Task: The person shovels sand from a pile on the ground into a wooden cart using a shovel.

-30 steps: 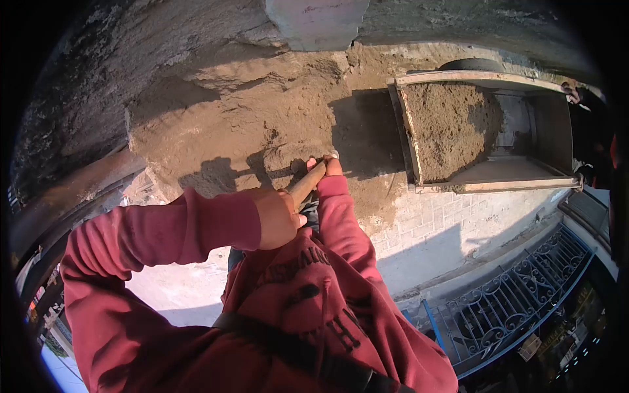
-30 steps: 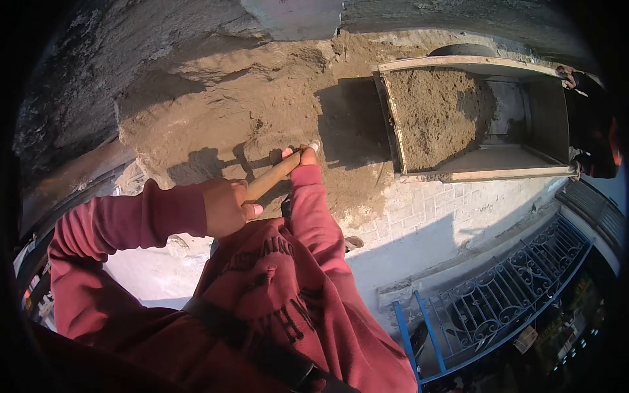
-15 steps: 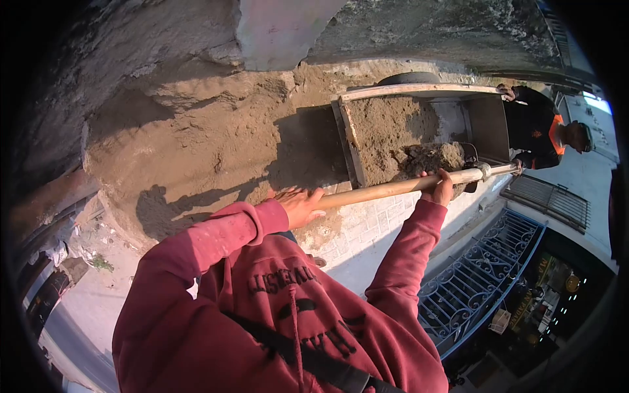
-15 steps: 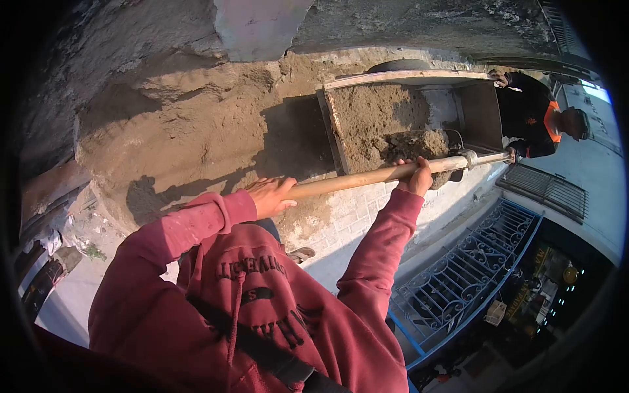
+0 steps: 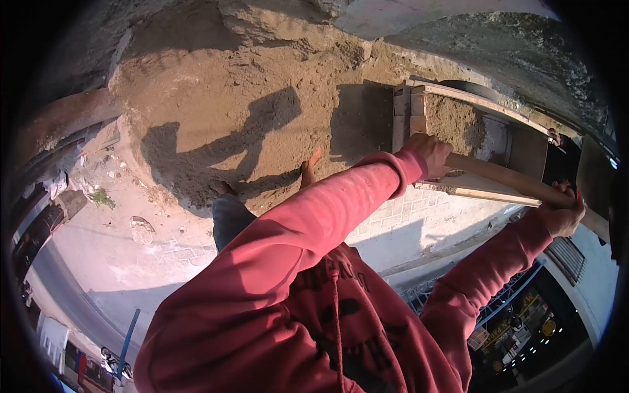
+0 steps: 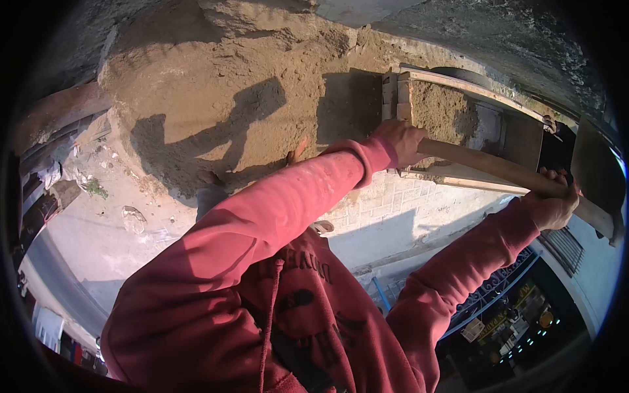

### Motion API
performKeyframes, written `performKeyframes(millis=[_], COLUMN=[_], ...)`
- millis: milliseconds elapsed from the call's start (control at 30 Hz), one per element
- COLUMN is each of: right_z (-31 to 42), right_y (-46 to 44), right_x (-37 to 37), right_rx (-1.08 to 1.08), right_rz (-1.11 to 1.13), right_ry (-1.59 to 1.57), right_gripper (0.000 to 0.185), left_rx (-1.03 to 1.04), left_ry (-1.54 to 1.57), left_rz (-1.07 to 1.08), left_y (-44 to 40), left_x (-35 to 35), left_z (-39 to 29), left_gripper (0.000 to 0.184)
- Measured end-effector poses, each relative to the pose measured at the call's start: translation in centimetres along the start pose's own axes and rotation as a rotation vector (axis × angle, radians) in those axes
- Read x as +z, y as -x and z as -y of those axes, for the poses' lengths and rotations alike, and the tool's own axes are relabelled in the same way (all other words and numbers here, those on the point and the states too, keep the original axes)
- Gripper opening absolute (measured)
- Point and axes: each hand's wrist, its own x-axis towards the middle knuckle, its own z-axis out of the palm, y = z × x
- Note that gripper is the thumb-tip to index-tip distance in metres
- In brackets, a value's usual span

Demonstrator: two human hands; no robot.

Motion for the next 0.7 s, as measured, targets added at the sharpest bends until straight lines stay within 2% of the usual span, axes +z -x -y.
performKeyframes(millis=[33, 100, 133, 167, 200, 233, 300, 367, 400, 433, 467, 500, 533, 633, 700], right_z=[-3.6, -11.8, -18.6, -22.8, -25.4, -24.7, -24.9, -22.8, -21.3, -21.7, -22.3, -22.3, -23.8, -25.7, -27.3], right_y=[4.8, 16.0, 21.2, 28.7, 35.7, 43.0, 52.9, 57.3, 58.4, 58.4, 57.5, 57.2, 56.7, 53.4, 51.4], right_x=[2.9, 8.3, 7.6, 8.4, 8.3, 8.9, 7.2, 5.3, 3.4, 4.1, 4.2, 2.7, 3.1, 5.0, 6.3], right_rx=[0.012, 0.209, 0.322, 0.591, 0.866, 1.031, 1.136, 1.220, 1.238, 1.249, 1.254, 1.259, 1.177, 1.264, 1.575], right_rz=[-0.017, 0.031, 0.108, 0.134, 0.221, 0.244, 0.368, 0.537, 0.539, 0.660, 0.795, 0.796, 0.770, 0.831, 0.624], right_ry=[0.048, 0.153, 0.252, 0.162, 0.195, 0.265, 0.413, 0.361, 0.361, 0.342, 0.349, 0.357, 0.328, 0.384, 0.286], right_gripper=[0.026, 0.035, 0.042, 0.044, 0.047, 0.045, 0.038, 0.034, 0.034, 0.032, 0.030, 0.030, 0.029, 0.032, 0.042], left_rx=[-0.071, -0.253, -0.385, -0.595, -0.728, -0.943, -1.159, -1.251, -1.178, -1.064, -1.055, -1.057, -1.044, -1.187, -1.143], left_ry=[-0.053, -0.070, -0.153, -0.246, -0.298, -0.317, -0.294, -0.325, -0.374, -0.458, -0.456, -0.335, -0.239, -0.155, -0.269], left_rz=[0.013, -0.073, -0.004, 0.067, 0.182, 0.300, 0.388, 0.479, 0.426, 0.340, 0.416, 0.452, 0.468, 0.480, 0.458], left_y=[2.4, 9.9, 14.8, 20.3, 26.5, 32.3, 41.8, 44.8, 45.8, 43.5, 40.8, 38.2, 33.3, 22.5, 19.1], left_x=[-0.3, -1.1, -0.8, -2.9, -4.6, -6.1, -6.8, -7.1, -6.9, -8.6, -9.0, -9.6, -12.0, -12.6, -10.9], left_z=[4.7, 15.8, 22.4, 26.9, 31.5, 34.2, 40.0, 39.2, 37.5, 38.0, 37.4, 34.1, 30.9, 21.7, 17.3], left_gripper=[0.034, 0.025, 0.026, 0.028, 0.038, 0.041, 0.053, 0.057, 0.056, 0.056, 0.057, 0.057, 0.057, 0.049, 0.048])
